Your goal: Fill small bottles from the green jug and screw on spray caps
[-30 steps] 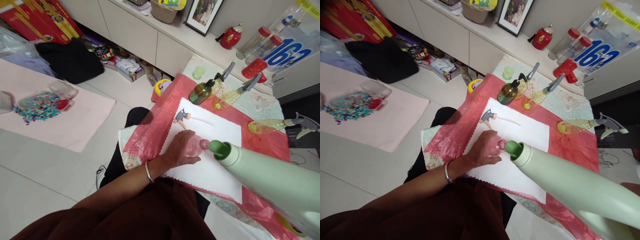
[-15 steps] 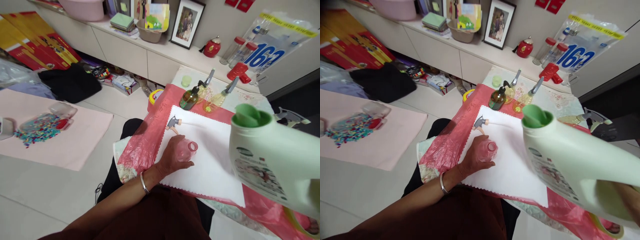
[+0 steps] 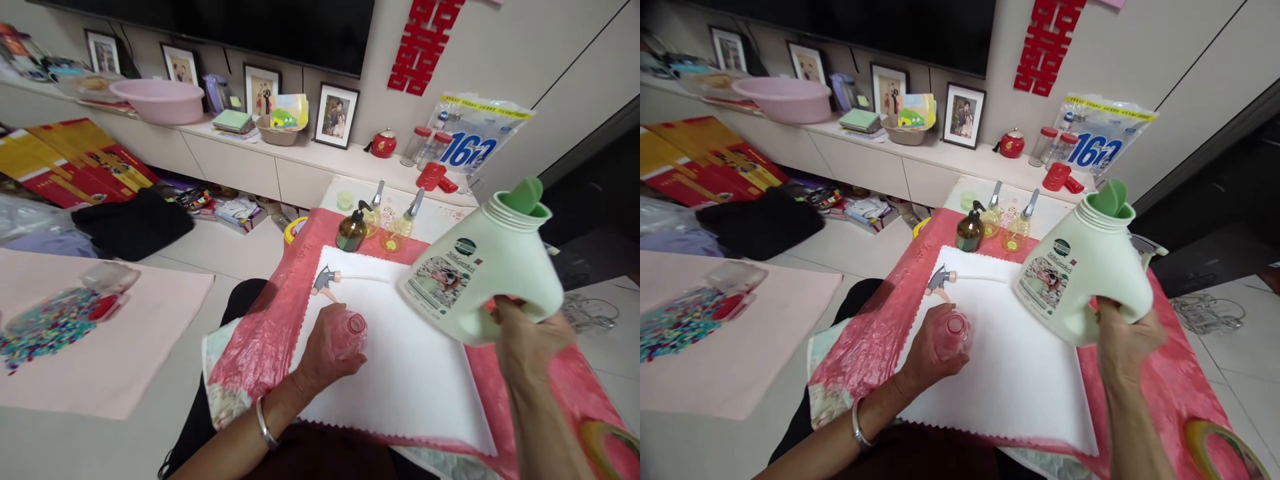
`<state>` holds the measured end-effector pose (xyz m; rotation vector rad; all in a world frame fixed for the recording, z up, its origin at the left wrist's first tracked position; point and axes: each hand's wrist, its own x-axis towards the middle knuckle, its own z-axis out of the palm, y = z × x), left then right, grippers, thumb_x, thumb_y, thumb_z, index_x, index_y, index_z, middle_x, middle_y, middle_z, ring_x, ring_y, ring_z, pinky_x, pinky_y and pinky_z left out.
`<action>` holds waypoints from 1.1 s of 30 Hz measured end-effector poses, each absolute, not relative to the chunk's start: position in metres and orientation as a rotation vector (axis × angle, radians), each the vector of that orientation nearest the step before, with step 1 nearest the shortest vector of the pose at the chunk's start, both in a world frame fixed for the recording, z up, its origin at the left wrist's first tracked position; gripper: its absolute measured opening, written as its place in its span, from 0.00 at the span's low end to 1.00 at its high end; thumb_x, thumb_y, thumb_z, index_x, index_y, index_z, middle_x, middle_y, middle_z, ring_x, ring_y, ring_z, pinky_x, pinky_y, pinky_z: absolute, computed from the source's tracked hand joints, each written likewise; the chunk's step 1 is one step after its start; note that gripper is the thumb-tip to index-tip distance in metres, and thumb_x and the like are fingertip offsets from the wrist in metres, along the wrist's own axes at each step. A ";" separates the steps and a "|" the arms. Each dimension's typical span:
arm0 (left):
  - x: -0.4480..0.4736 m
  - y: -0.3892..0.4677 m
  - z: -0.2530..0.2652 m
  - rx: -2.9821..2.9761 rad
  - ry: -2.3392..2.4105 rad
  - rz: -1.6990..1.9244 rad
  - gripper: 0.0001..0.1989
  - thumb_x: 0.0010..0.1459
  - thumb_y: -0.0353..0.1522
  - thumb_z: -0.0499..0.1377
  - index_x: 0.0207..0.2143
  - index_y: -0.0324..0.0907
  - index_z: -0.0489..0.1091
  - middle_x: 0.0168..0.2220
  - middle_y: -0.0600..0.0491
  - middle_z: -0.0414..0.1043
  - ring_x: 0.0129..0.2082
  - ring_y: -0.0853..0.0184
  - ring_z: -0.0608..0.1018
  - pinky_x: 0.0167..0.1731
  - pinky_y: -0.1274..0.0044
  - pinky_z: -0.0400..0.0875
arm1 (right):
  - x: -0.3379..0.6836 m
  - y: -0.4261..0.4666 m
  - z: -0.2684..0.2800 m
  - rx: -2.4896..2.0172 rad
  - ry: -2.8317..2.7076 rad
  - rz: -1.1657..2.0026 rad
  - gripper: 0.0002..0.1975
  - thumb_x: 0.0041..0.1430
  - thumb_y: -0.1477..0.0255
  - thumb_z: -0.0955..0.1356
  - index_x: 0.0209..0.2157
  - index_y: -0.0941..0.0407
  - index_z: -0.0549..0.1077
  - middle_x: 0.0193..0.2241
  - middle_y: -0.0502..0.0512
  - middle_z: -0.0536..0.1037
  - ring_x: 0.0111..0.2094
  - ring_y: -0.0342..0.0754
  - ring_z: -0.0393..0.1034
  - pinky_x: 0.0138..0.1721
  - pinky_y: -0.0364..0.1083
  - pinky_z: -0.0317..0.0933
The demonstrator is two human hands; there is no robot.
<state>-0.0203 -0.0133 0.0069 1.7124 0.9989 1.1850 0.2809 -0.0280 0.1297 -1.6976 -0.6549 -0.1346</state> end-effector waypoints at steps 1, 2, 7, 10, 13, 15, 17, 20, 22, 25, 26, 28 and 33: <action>-0.020 -0.013 0.008 1.708 1.004 1.180 0.47 0.38 0.38 0.73 0.60 0.46 0.56 0.55 0.44 0.65 0.55 0.48 0.74 0.55 0.53 0.72 | 0.281 -0.024 0.120 -1.673 -0.648 -0.134 0.18 0.38 0.60 0.72 0.25 0.61 0.69 0.22 0.51 0.68 0.22 0.43 0.61 0.21 0.40 0.55; -0.020 -0.013 0.008 1.707 1.005 1.181 0.47 0.38 0.38 0.73 0.59 0.46 0.56 0.55 0.44 0.66 0.55 0.48 0.74 0.55 0.53 0.72 | 0.280 -0.022 0.111 -1.654 -0.638 -0.141 0.18 0.39 0.60 0.72 0.25 0.61 0.69 0.22 0.51 0.67 0.22 0.43 0.61 0.21 0.40 0.55; -0.021 -0.013 0.008 1.722 0.997 1.198 0.46 0.39 0.38 0.73 0.60 0.47 0.57 0.56 0.44 0.65 0.56 0.47 0.74 0.56 0.52 0.72 | 0.277 -0.018 0.080 -1.664 -0.589 -0.148 0.19 0.44 0.58 0.71 0.29 0.61 0.70 0.23 0.50 0.68 0.23 0.43 0.62 0.22 0.38 0.54; -0.021 -0.013 0.007 1.716 1.001 1.196 0.46 0.39 0.38 0.73 0.60 0.48 0.58 0.56 0.45 0.65 0.56 0.48 0.74 0.56 0.53 0.72 | 0.279 -0.023 0.073 -1.695 -0.602 -0.117 0.21 0.45 0.55 0.70 0.28 0.61 0.69 0.22 0.50 0.68 0.23 0.42 0.61 0.24 0.39 0.55; -0.020 -0.013 0.006 1.698 0.995 1.217 0.47 0.38 0.40 0.73 0.59 0.47 0.58 0.55 0.44 0.66 0.55 0.48 0.75 0.55 0.52 0.73 | 0.283 -0.035 0.074 -1.759 -0.670 -0.065 0.24 0.44 0.53 0.71 0.32 0.61 0.71 0.26 0.51 0.71 0.26 0.44 0.63 0.27 0.41 0.57; -0.019 -0.013 0.005 1.692 0.987 1.241 0.47 0.37 0.42 0.73 0.59 0.48 0.58 0.55 0.44 0.66 0.54 0.47 0.75 0.54 0.51 0.73 | 0.283 -0.049 0.077 -1.821 -0.722 -0.032 0.27 0.44 0.52 0.72 0.39 0.60 0.75 0.33 0.54 0.74 0.31 0.48 0.67 0.31 0.44 0.60; -0.018 -0.013 0.003 1.696 0.994 1.249 0.47 0.37 0.42 0.73 0.59 0.51 0.57 0.55 0.45 0.66 0.53 0.45 0.75 0.52 0.48 0.73 | 0.276 -0.063 0.082 -1.864 -0.774 -0.125 0.35 0.44 0.52 0.73 0.51 0.57 0.75 0.43 0.58 0.74 0.42 0.57 0.69 0.40 0.51 0.63; -0.017 -0.013 0.002 1.702 1.003 1.254 0.48 0.36 0.43 0.73 0.59 0.55 0.56 0.54 0.46 0.66 0.52 0.44 0.75 0.51 0.47 0.74 | 0.252 -0.076 0.090 -1.816 -0.958 -0.538 0.37 0.52 0.56 0.73 0.61 0.56 0.69 0.50 0.61 0.71 0.49 0.61 0.65 0.48 0.57 0.62; -0.016 -0.013 0.003 1.708 1.006 1.248 0.49 0.35 0.43 0.73 0.59 0.54 0.55 0.54 0.45 0.66 0.52 0.44 0.75 0.51 0.47 0.74 | 0.232 -0.071 0.092 -1.695 -1.269 -0.581 0.20 0.64 0.62 0.69 0.54 0.56 0.73 0.44 0.58 0.74 0.42 0.55 0.67 0.45 0.53 0.62; -0.016 -0.012 0.005 1.730 1.029 1.222 0.47 0.36 0.42 0.72 0.59 0.52 0.55 0.54 0.44 0.66 0.54 0.44 0.75 0.54 0.47 0.72 | 0.203 -0.037 0.089 -1.452 -1.793 -0.240 0.11 0.72 0.68 0.63 0.47 0.59 0.72 0.43 0.56 0.73 0.43 0.50 0.67 0.47 0.50 0.61; -0.016 -0.012 0.005 1.739 1.031 1.223 0.48 0.36 0.41 0.72 0.59 0.52 0.55 0.54 0.44 0.66 0.54 0.43 0.74 0.54 0.47 0.72 | 0.195 -0.021 0.086 -1.451 -1.880 -0.172 0.12 0.72 0.69 0.61 0.46 0.59 0.72 0.43 0.56 0.73 0.44 0.50 0.66 0.47 0.49 0.62; -0.016 -0.013 0.006 1.750 1.028 1.237 0.48 0.35 0.41 0.72 0.59 0.52 0.55 0.54 0.44 0.67 0.54 0.43 0.74 0.54 0.47 0.72 | 0.180 0.013 0.080 -1.472 -2.029 -0.048 0.12 0.71 0.72 0.61 0.47 0.59 0.73 0.45 0.57 0.72 0.46 0.50 0.65 0.48 0.47 0.62; -0.018 -0.013 0.008 1.739 1.019 1.207 0.48 0.36 0.41 0.72 0.59 0.48 0.55 0.54 0.43 0.67 0.53 0.45 0.75 0.54 0.47 0.72 | 0.142 0.079 0.067 -1.613 -2.385 0.241 0.16 0.63 0.74 0.72 0.52 0.59 0.73 0.45 0.57 0.71 0.50 0.52 0.63 0.53 0.50 0.61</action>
